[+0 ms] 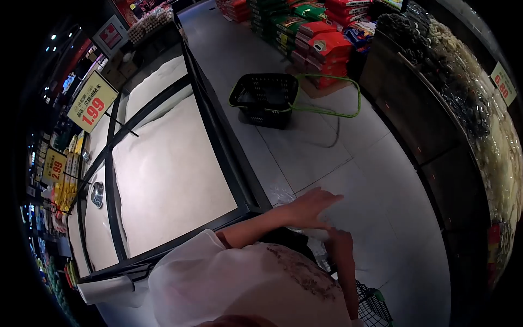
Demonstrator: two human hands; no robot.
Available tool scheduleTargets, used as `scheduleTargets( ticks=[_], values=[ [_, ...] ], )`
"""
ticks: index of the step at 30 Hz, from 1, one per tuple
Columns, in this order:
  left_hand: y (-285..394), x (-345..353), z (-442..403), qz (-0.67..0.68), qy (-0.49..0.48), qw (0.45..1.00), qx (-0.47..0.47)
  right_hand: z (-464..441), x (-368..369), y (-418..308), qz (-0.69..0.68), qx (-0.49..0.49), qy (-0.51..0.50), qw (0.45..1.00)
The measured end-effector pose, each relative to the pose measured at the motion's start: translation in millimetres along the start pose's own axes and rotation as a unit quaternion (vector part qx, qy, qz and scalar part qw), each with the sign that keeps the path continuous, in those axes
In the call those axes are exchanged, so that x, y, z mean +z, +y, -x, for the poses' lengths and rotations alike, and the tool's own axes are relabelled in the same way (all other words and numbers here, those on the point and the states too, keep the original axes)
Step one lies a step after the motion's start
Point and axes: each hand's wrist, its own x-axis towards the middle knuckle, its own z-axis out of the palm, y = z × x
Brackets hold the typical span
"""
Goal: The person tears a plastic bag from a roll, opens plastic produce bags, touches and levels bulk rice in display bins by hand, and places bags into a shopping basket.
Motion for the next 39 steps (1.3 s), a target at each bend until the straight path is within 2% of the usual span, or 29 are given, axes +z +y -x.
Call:
scheduleTargets(
  ticks=[1, 3, 4, 6, 8, 10, 12, 14, 16, 19, 23, 25, 26, 28, 29, 30, 32, 33, 35, 38, 39],
  values=[
    [-7.5, 21.1, -2.9, -0.048, -0.051, 0.998, 0.006, -12.8, 0.5, 2.4, -0.042, -0.031, 0.078, 0.996],
    [-10.1, 31.7, -16.5, -0.001, -0.244, 0.962, -0.123, -35.4, -7.6, 11.3, -0.023, -0.043, 0.064, 0.997],
    [-15.0, 30.0, -23.3, -0.004, -0.241, 0.962, -0.125, -46.6, -11.2, 14.2, -0.007, -0.045, 0.051, 0.998],
    [-24.8, 24.4, -30.0, -0.014, -0.323, 0.923, -0.207, -65.1, -18.1, 18.8, -0.005, -0.045, 0.053, 0.998],
    [-47.9, 24.2, -34.8, -0.025, -0.330, 0.921, -0.206, -81.7, -15.3, 32.3, -0.034, -0.045, 0.012, 0.998],
    [-77.4, 28.0, -45.6, -0.041, -0.324, 0.925, -0.195, -93.0, -12.2, 48.2, -0.032, -0.032, 0.020, 0.999],
    [-102.7, 30.5, -59.2, -0.037, -0.282, 0.948, -0.143, -112.3, -13.3, 66.3, -0.024, -0.026, 0.035, 0.999],
    [-100.4, 1.0, -87.0, -0.065, -0.291, 0.941, -0.163, -133.6, -9.7, 78.6, -0.014, 0.050, 0.005, 0.999],
    [-117.7, -13.5, -103.0, -0.106, -0.277, 0.946, -0.131, -163.2, 3.0, 95.3, 0.003, 0.061, 0.003, 0.998],
    [-146.6, -43.7, -110.5, -0.123, -0.234, 0.948, -0.175, -215.3, 12.1, 110.6, -0.062, 0.062, 0.044, 0.995],
    [-178.3, -63.3, -94.8, -0.117, -0.205, 0.942, -0.237, -280.9, 23.7, 115.7, -0.060, 0.020, 0.018, 0.998],
    [-181.6, -75.5, -85.6, -0.087, -0.171, 0.933, -0.304, -306.3, 25.8, 112.2, -0.050, -0.059, 0.010, 0.997],
    [-185.5, -79.6, -81.7, -0.090, -0.169, 0.932, -0.308, -318.9, 30.2, 114.0, -0.052, -0.063, 0.010, 0.997],
    [-193.1, -84.3, -73.6, -0.066, -0.139, 0.921, -0.357, -340.6, 46.2, 121.4, -0.069, -0.130, 0.006, 0.989],
    [-200.8, -84.1, -68.9, -0.064, -0.133, 0.919, -0.367, -350.7, 54.8, 125.1, -0.019, -0.148, 0.009, 0.989],
    [-204.4, -85.9, -67.1, -0.065, -0.133, 0.917, -0.370, -360.4, 51.6, 121.9, -0.022, -0.151, 0.008, 0.988],
    [-213.2, -90.6, -67.0, -0.045, -0.095, 0.909, -0.402, -381.3, 43.9, 117.0, 0.039, -0.113, -0.081, 0.989],
    [-217.7, -93.7, -68.1, -0.046, -0.093, 0.908, -0.406, -394.5, 43.8, 120.1, 0.038, -0.118, -0.082, 0.989],
    [-224.8, -98.3, -70.5, -0.032, -0.055, 0.898, -0.436, -420.1, 47.7, 128.8, 0.049, -0.188, -0.059, 0.979],
    [-243.3, -106.0, -86.9, -0.029, -0.035, 0.876, -0.480, -473.5, 46.3, 137.6, 0.061, -0.179, -0.082, 0.979],
    [-252.0, -108.1, -96.5, -0.030, -0.027, 0.875, -0.483, -490.9, 45.7, 143.8, 0.041, -0.205, -0.040, 0.977]
  ],
)
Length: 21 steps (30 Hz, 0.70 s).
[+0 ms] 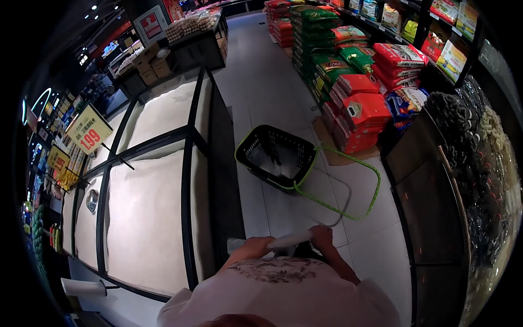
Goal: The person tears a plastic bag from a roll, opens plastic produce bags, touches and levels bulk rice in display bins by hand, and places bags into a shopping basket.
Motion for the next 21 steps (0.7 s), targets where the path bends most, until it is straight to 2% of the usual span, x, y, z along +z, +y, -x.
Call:
scheduleTargets(
  ticks=[5, 7, 9, 12, 14, 15, 17, 19, 21],
  values=[
    [18.8, -27.2, -50.6, 0.041, 0.026, 0.999, -0.022, -66.8, 6.0, 62.6, -0.011, 0.008, -0.010, 1.000],
    [23.6, -36.4, -66.9, 0.035, 0.041, 0.998, -0.021, -83.8, 2.4, 78.5, -0.041, 0.008, 0.032, 0.999],
    [29.8, -43.8, -78.0, 0.032, 0.056, 0.998, -0.022, -99.6, 2.6, 91.0, -0.051, 0.033, 0.002, 0.998],
    [37.7, -55.5, -79.4, 0.063, 0.022, 0.994, -0.089, -118.3, 0.1, 95.0, -0.075, 0.055, -0.054, 0.994],
    [32.7, -53.8, -76.6, 0.102, 0.067, 0.988, -0.091, -132.0, -8.5, 89.4, -0.058, 0.081, -0.197, 0.975],
    [26.7, -54.9, -76.1, 0.104, 0.071, 0.987, -0.095, -138.7, -27.2, 76.6, -0.056, 0.074, -0.198, 0.976],
    [5.5, -60.3, -71.9, 0.083, 0.084, 0.976, -0.182, -163.7, -64.0, 33.0, 0.041, -0.082, -0.247, 0.965],
    [-6.6, -62.4, -68.0, 0.084, 0.082, 0.972, -0.205, -183.6, -53.0, 11.0, 0.044, -0.178, -0.245, 0.952],
    [-11.7, -79.0, -68.9, 0.083, 0.153, 0.978, -0.117, -198.6, -50.3, -16.8, -0.094, -0.276, -0.166, 0.942]
  ],
)
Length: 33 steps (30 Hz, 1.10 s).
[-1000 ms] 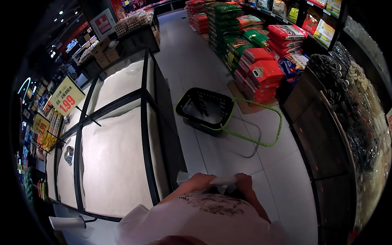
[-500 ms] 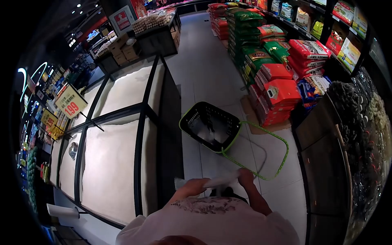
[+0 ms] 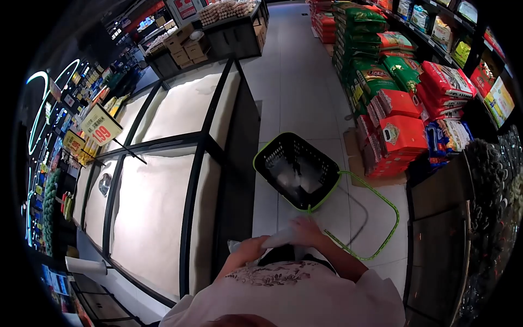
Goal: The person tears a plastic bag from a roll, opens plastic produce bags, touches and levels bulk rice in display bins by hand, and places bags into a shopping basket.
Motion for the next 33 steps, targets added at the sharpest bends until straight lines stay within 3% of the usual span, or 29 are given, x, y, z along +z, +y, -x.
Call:
scheduleTargets(
  ticks=[4, 6, 9, 10, 12, 13, 18, 23, 27, 28, 29, 30, 32, 33],
  values=[
    [-9.0, -22.1, -25.7, -0.001, 0.078, 0.994, 0.076, -49.8, -10.7, -34.1, -0.033, -0.098, 0.003, 0.995],
    [-16.7, -41.8, -32.4, 0.028, 0.080, 0.991, 0.099, -76.0, 8.0, -27.7, -0.043, -0.003, -0.107, 0.993],
    [-38.5, -66.0, -29.5, 0.045, 0.219, 0.966, 0.129, -100.1, 7.0, -5.9, -0.100, 0.018, -0.037, 0.994],
    [-50.8, -74.1, -27.1, 0.045, 0.218, 0.966, 0.129, -104.8, 1.5, 4.4, -0.077, 0.024, -0.002, 0.997],
    [-76.1, -90.1, -20.6, 0.006, 0.318, 0.946, 0.068, -114.1, -15.5, 22.3, -0.023, 0.089, 0.019, 0.996],
    [-87.7, -98.4, -17.5, -0.008, 0.341, 0.939, 0.036, -118.9, -27.9, 27.1, 0.009, 0.145, 0.007, 0.989],
    [-139.9, -135.6, -22.4, -0.088, 0.422, 0.899, -0.073, -126.2, -59.1, 63.1, 0.026, 0.222, 0.045, 0.974],
    [-170.6, -159.9, -73.4, -0.120, 0.423, 0.887, -0.138, -131.1, -75.9, 90.7, -0.038, 0.279, 0.111, 0.953],
    [-178.5, -175.2, -105.3, -0.132, 0.429, 0.871, -0.199, -139.0, -78.0, 139.9, -0.079, 0.240, 0.274, 0.928],
    [-183.5, -179.8, -111.1, -0.124, 0.429, 0.871, -0.206, -146.6, -96.8, 133.8, -0.112, 0.191, 0.342, 0.913],
    [-189.6, -186.4, -117.3, -0.148, 0.432, 0.863, -0.214, -147.7, -86.0, 169.2, -0.054, 0.190, 0.342, 0.919],
    [-195.3, -190.1, -121.4, -0.172, 0.428, 0.859, -0.223, -151.6, -78.8, 199.0, -0.142, 0.218, 0.363, 0.895],
    [-202.6, -201.7, -132.1, -0.209, 0.424, 0.848, -0.239, -164.2, -102.4, 204.1, -0.180, 0.201, 0.407, 0.873],
    [-210.8, -205.4, -137.8, -0.235, 0.419, 0.843, -0.243, -165.7, -106.7, 216.8, -0.183, 0.264, 0.359, 0.876]
  ],
)
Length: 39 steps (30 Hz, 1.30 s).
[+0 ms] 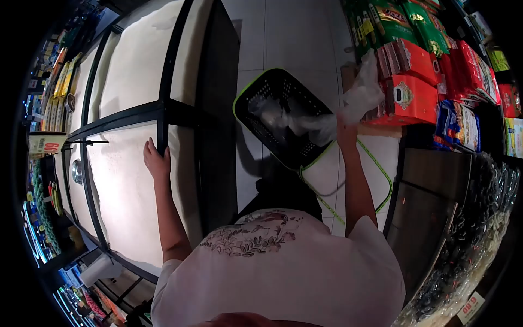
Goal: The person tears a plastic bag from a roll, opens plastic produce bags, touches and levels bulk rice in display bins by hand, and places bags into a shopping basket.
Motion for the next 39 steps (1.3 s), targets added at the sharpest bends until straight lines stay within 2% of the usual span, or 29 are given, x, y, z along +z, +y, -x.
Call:
scheduleTargets(
  ticks=[1, 2, 4, 8, 10, 16, 18, 19, 21, 25, 28, 30, 32, 34, 36, 37, 38, 39],
  values=[
    [-2.0, 5.5, -8.4, -0.025, 0.007, 1.000, 0.010, -8.9, -0.7, 10.0, 0.032, 0.062, -0.029, 0.997],
    [-3.5, 10.2, -14.5, -0.035, 0.002, 0.999, 0.019, -14.2, 2.1, 20.0, 0.036, 0.078, -0.036, 0.996],
    [-2.0, 17.5, -26.1, -0.054, -0.012, 0.998, 0.034, -22.1, 10.9, 40.7, 0.077, 0.040, -0.016, 0.996],
    [3.4, 26.6, -36.5, -0.061, -0.036, 0.996, 0.051, -28.7, 44.8, 76.0, 0.101, 0.109, -0.049, 0.988],
    [6.5, 26.1, -38.1, -0.022, -0.045, 0.998, 0.023, -27.1, 67.1, 92.3, 0.192, 0.065, -0.112, 0.973],
    [12.7, 22.7, -38.3, -0.012, -0.079, 0.997, -0.008, -11.1, 142.3, 93.9, 0.144, 0.038, -0.186, 0.971],
    [11.2, 23.0, -36.9, -0.014, -0.090, 0.995, -0.033, -12.7, 164.2, 78.6, 0.159, 0.058, -0.289, 0.942],
    [12.0, 22.5, -36.5, -0.025, -0.101, 0.993, -0.050, -8.4, 178.9, 86.3, 0.161, 0.066, -0.290, 0.941],
    [15.0, 20.1, -37.6, -0.024, -0.116, 0.991, -0.058, -2.2, 211.6, 107.1, 0.155, -0.003, -0.327, 0.932],
    [15.6, 18.6, -36.4, -0.027, -0.134, 0.988, -0.071, 2.8, 269.8, 134.4, 0.190, 0.065, -0.370, 0.907],
    [18.6, 17.4, -36.6, -0.004, -0.151, 0.981, -0.123, 3.5, 291.8, 146.0, 0.253, 0.100, -0.380, 0.884],
    [16.8, 17.7, -35.1, -0.012, -0.156, 0.980, -0.125, 8.8, 291.7, 149.8, 0.322, 0.114, -0.412, 0.845],
    [17.8, 16.1, -35.8, -0.004, -0.164, 0.977, -0.139, 4.4, 293.7, 151.9, 0.309, 0.122, -0.414, 0.848],
    [17.8, 15.6, -35.2, -0.032, -0.163, 0.980, -0.113, -3.8, 296.5, 162.1, 0.298, 0.125, -0.415, 0.851],
    [13.5, 15.2, -33.0, -0.023, -0.166, 0.977, -0.132, -20.8, 298.1, 177.1, 0.220, 0.198, -0.266, 0.917],
    [10.8, 14.9, -31.1, -0.013, -0.170, 0.974, -0.147, -29.3, 297.3, 180.1, 0.220, 0.198, -0.269, 0.916],
    [6.8, 15.3, -28.7, -0.060, -0.160, 0.980, -0.099, -38.2, 295.8, 183.4, 0.216, 0.177, -0.222, 0.934],
    [7.6, 15.7, -28.6, -0.062, -0.161, 0.980, -0.100, -45.3, 295.9, 187.5, 0.211, 0.156, -0.174, 0.949]
  ],
)
